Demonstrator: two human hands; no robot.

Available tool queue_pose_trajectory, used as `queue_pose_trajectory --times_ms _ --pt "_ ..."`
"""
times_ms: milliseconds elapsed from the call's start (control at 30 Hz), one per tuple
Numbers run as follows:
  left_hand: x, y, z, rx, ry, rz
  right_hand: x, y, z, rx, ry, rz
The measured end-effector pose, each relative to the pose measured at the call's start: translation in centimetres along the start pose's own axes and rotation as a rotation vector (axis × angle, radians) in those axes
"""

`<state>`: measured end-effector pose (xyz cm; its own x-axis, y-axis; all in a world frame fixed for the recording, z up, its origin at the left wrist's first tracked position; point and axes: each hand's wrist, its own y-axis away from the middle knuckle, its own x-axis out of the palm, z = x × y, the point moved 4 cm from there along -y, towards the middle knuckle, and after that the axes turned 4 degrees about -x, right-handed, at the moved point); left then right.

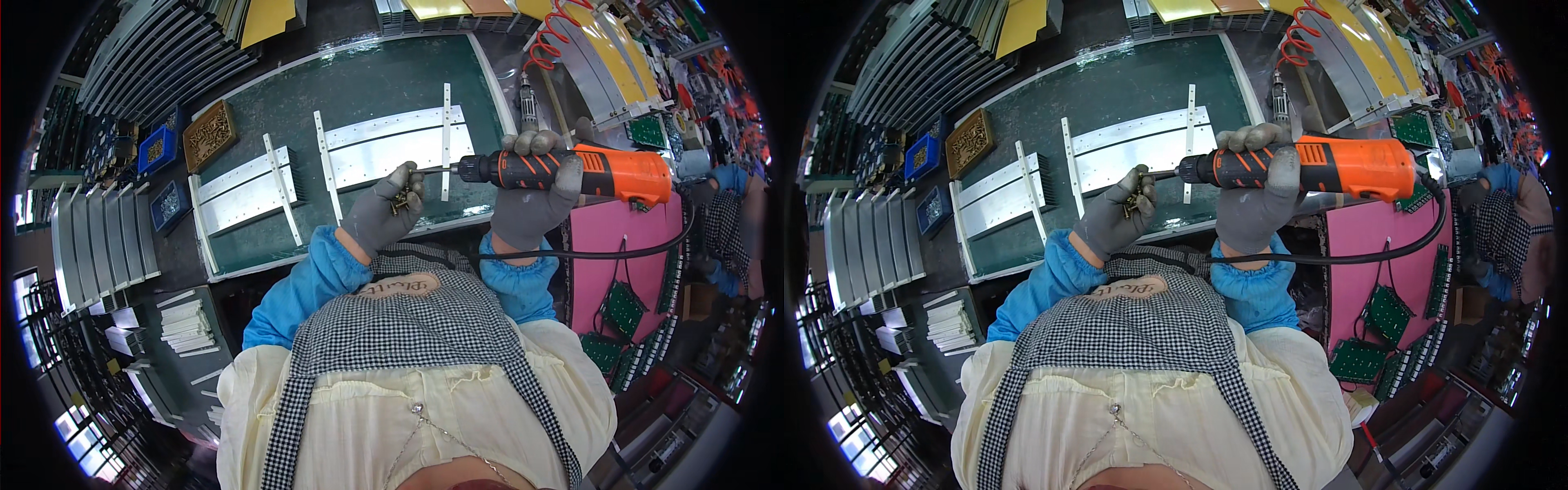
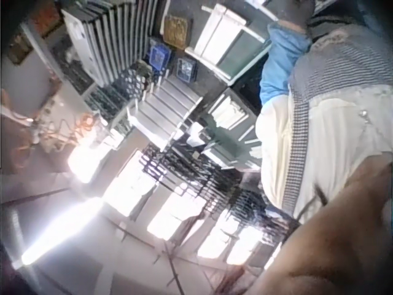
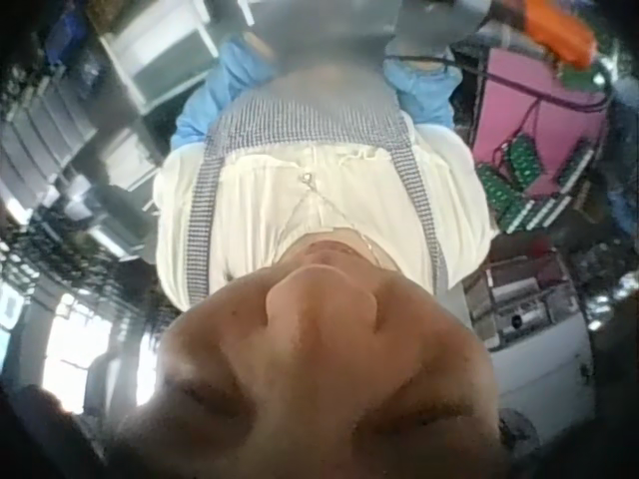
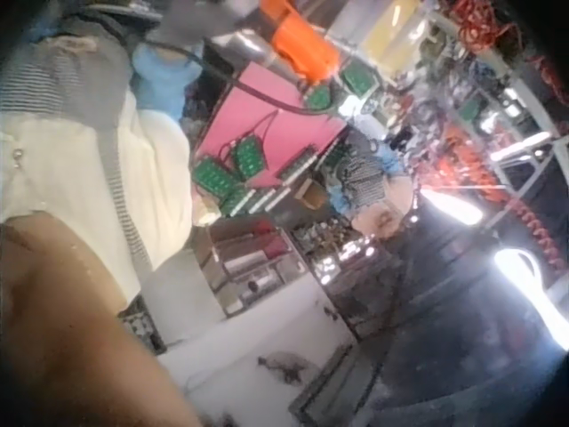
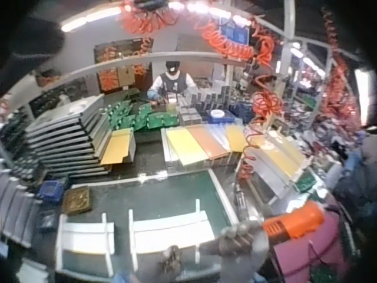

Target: The person assembles metal frame components by joining metal strips and metal plates with screws. The screws are driven into place using an electric screwdriver.

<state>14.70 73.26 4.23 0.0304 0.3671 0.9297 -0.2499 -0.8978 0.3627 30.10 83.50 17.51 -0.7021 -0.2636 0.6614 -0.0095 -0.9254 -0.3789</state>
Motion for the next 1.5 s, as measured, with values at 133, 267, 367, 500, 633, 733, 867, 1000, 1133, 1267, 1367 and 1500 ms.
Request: queue_pose_trajectory --times_ms 133,267,367,500,633,733,867,1000,1133,1267,1367,1500 --pt "0.1 -0.9 0.7 -0.008 -0.02 0.022 -1.8 -1.1 -0.2 0.032 -0.04 -0.099" --pt "-0.3 -1.9 1.2 -0.024 -0.104 0.034 -2.2 -2.3 0.1 0.025 -0.005 -0.113" --pt "-0.6 -2.5 0.9 0.002 -0.234 0.012 -3.3 -3.3 -0.5 0.075 0.021 -0.077" --pt "-0.5 -3.2 -0.2 0.035 -0.646 -0.032 -5.1 -4.4 -1.5 0.166 -0.023 -0.083" --pt "-0.2 -3.9 -0.1 0.019 -0.513 -0.04 -5.6 -5.9 -2.9 0.176 -0.077 -0.085" --pt "-2.3 -3.8 -0.6 -0.071 -0.334 -0.27 -4.7 -7.9 -2.4 0.01 -0.081 -0.074" --pt "-5.6 -5.2 -1.3 -0.048 -0.742 -0.572 -5.4 -11.4 -4.0 -0.123 0.09 -0.054" --pt "-5.3 -7.8 -0.3 -0.183 -1.01 -0.531 -5.6 -12.4 -6.8 -0.077 0.153 -0.042" --pt "-2.9 -9.8 1.0 -0.211 -1.2 -0.586 -5.6 -13.1 -8.3 -0.067 0.225 -0.014" --pt "-3.4 -11.1 1.9 -0.231 -1.289 -0.491 -5.4 -13.3 -8.9 -0.071 0.244 -0.01" --pt "-3.6 -11.4 2.6 -0.252 -1.35 -0.434 -5.5 -13.0 -8.6 -0.077 0.225 0.01" --pt "-4.2 -11.5 2.7 -0.263 -1.339 -0.421 -5.5 -12.9 -8.2 -0.055 0.252 0.002"
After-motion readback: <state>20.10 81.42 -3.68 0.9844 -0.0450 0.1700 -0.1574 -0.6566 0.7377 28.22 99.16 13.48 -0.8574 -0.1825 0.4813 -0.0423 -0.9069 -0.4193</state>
